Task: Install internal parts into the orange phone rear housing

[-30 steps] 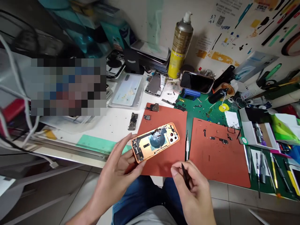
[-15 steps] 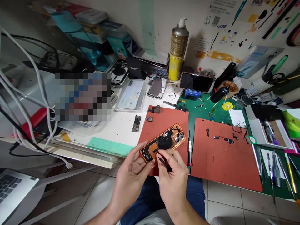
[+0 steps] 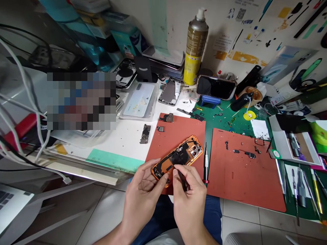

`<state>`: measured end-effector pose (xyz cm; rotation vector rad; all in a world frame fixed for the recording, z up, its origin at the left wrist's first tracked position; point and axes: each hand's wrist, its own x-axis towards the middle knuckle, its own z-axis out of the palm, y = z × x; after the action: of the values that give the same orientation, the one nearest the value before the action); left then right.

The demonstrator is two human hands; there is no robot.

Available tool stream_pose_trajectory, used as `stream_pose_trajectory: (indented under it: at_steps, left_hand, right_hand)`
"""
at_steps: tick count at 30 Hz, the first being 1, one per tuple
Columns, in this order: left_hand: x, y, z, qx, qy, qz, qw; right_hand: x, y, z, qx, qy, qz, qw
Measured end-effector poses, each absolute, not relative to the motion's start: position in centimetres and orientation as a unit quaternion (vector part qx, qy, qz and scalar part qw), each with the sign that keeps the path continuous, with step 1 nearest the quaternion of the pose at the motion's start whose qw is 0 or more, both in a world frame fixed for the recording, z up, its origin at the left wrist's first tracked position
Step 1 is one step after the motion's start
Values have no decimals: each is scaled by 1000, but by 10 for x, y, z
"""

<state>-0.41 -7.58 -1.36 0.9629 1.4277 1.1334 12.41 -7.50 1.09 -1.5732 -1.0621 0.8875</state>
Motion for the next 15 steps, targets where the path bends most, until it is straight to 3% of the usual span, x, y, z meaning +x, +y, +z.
stream_pose_trajectory:
  at_steps: [7,15]
  left_hand:
    - [-4,-64,-2,329,556,497,580]
    - [-1,-66,1,335,562,507,561]
  right_hand:
    - [134,-72,19,-647,-404,445,469]
    - [122,-71,15,-634,-464,356,506]
